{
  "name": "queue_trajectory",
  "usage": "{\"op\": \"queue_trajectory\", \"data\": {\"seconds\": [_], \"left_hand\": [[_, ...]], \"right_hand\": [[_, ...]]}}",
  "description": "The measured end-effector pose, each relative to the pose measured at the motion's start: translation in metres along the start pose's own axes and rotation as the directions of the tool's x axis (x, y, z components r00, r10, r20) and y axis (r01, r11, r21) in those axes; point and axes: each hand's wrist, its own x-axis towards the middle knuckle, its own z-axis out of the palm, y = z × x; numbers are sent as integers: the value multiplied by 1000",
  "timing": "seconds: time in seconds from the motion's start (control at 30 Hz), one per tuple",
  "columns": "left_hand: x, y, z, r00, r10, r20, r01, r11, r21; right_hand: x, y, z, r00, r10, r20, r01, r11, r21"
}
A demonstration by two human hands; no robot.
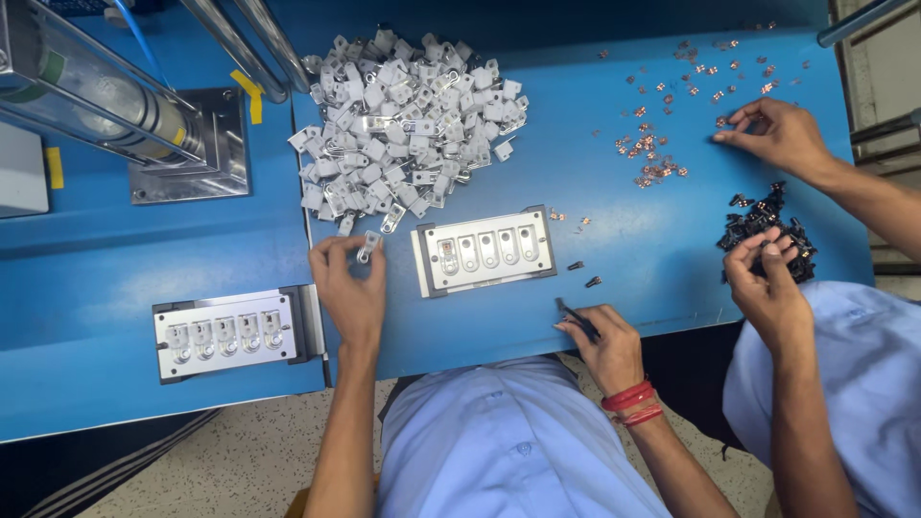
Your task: The person assembles small electrical components by inserting metal pins into white plastic housings using tweezers. They place the assembled units into a metal tray and repeat the process with multiple components on a blue workbench.
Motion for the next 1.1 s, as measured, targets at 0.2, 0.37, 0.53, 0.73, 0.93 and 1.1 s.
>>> {"op": "queue_trajectory", "data": {"seconds": [0.2, 0.37, 0.53, 0.73, 0.93, 1.1], "left_hand": [[-62, 63, -19, 948, -141, 287, 234, 917, -324], [-76, 106, -14, 829, -116, 547, 345, 877, -336], [-69, 130, -18, 786, -51, 616, 284, 915, -287], [-58, 124, -23, 758, -3, 653, 320, 873, -368], [-72, 86, -2, 472, -194, 860, 717, 651, -247], [-81, 58, 28, 542, -13, 841, 803, 306, -512]], "right_hand": [[11, 11, -2, 928, 339, 154, -337, 941, -41], [25, -5, -24, 891, 216, 400, -361, 870, 336], [14, -49, -29, 885, 30, 464, -317, 770, 554], [25, -72, 1, 911, 101, 399, -320, 785, 531], [17, -65, 20, 939, 116, 323, -308, 702, 643], [23, -58, 29, 878, 325, 352, -478, 638, 604]]}}
